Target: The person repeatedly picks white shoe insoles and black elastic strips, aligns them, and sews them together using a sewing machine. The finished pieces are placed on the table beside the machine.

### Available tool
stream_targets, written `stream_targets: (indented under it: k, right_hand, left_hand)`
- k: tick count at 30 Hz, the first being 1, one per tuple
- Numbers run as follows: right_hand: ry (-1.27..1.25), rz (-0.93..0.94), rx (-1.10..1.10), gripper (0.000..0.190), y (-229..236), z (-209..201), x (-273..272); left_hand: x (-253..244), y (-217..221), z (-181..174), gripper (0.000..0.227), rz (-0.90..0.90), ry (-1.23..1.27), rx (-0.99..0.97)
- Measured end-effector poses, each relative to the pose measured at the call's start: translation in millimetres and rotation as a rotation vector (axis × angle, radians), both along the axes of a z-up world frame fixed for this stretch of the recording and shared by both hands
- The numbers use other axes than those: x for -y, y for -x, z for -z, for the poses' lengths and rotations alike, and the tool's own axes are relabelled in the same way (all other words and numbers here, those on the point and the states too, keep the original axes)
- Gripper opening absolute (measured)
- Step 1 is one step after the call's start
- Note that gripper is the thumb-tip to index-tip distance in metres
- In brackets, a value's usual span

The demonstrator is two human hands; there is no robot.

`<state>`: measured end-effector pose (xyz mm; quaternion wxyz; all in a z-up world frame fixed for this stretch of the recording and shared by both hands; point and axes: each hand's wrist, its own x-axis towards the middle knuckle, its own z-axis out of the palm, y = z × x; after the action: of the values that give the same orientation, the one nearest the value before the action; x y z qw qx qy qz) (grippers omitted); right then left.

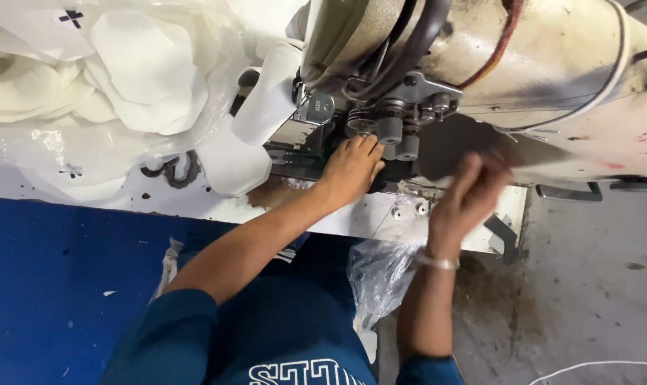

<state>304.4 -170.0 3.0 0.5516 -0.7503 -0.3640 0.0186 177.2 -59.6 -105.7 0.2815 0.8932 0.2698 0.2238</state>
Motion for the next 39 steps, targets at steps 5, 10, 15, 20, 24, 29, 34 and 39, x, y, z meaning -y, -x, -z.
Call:
stream_targets:
  k: [5, 10, 15, 20, 24, 29, 34, 39]
  right_hand:
    - [0.028, -0.087, 0.219, 0.01, 51.0, -21.5, 61.7]
    - [0.392, -0.525, 0.06, 0.036, 126.6, -9.1, 54.2]
    - [0.317, -0.583, -0.226, 0.049, 150.0, 30.9, 45.4]
    - [0.44, -0.619, -0.609, 0.032, 144.9, 65.7, 60.5]
    - [0.369, -0.576, -0.611, 0.036, 166.6, 35.6, 49.0]
    - [0.311, -0.602, -0.567, 0.054, 168.0, 47.7, 56.6]
    - [0.407, -0.586, -0.525, 0.036, 161.3, 55.9, 58.6]
    - [0.314, -0.696, -0.699, 0.044, 158.1, 67.4, 59.8]
  left_hand:
    - [27.5, 51.2, -38.8, 0.058, 0.135, 0.222, 0.419]
    - [74.0, 141.9, -49.7, 0.061, 0.022, 0.865, 0.491]
    - [77.6, 195.0, -44.3, 0.04, -0.273, 0.919, 0.281]
    - [3.6, 233.7, -90.5, 0.026, -0.166, 0.599, 0.434]
    - [-115.4, 267.2, -54.1, 0.058, -0.862, -0.233, 0.197]
    - [-168.7, 285.8, -45.7, 0.032, -1.004, -0.49, 0.091]
    - [-56.9, 271.2, -75.7, 0.018, -0.756, 0.163, 0.475]
    - [48.2, 246.7, -55.9, 0.036, -0.597, 1.044, 0.586]
